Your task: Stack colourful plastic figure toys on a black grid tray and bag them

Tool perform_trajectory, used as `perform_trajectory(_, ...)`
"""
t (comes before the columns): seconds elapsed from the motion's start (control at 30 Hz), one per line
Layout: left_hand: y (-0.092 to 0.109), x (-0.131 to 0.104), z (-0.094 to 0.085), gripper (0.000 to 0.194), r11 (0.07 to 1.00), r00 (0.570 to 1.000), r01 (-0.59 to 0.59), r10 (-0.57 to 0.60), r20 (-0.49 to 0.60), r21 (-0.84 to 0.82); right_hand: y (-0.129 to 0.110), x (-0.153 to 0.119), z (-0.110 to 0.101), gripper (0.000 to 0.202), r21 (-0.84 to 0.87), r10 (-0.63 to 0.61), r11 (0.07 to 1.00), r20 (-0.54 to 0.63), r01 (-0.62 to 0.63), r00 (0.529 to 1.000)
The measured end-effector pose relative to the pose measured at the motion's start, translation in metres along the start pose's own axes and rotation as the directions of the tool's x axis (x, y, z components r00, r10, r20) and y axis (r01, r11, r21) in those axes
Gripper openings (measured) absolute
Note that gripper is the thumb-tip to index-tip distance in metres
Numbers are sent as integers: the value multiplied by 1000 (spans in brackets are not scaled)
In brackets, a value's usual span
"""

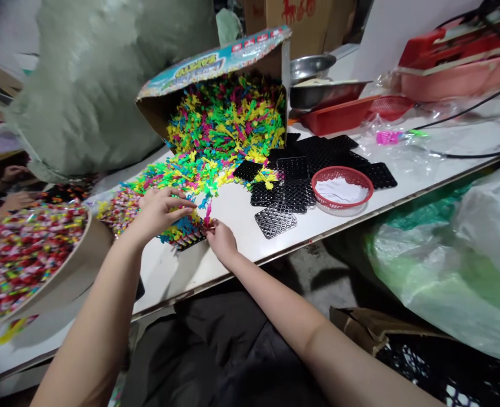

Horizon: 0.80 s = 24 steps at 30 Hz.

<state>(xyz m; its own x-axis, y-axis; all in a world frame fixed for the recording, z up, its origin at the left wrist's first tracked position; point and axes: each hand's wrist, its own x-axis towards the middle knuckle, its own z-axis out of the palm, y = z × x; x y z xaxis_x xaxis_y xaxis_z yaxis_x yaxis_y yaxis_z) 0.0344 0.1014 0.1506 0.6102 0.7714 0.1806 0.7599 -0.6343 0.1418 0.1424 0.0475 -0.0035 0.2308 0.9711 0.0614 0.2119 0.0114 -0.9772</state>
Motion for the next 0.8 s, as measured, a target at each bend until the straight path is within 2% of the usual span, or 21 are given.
perform_trajectory(0.17,-1,-2,-2,23,997,999,49,-51,-15,-64,-8,-5,0,14,-100,-63,993,-16,61,998)
perform_trajectory(0.47,-6,-8,-1,21,990,998,60,-63,-22,-131,-8,-6,4,10,-80,-90,993,-28,88,996)
perform_trajectory(0.8,-3,-14,-4,18,983,996,91,-93,-5,-157,-10,0,4,12,-136,-16,991,-40,11,999)
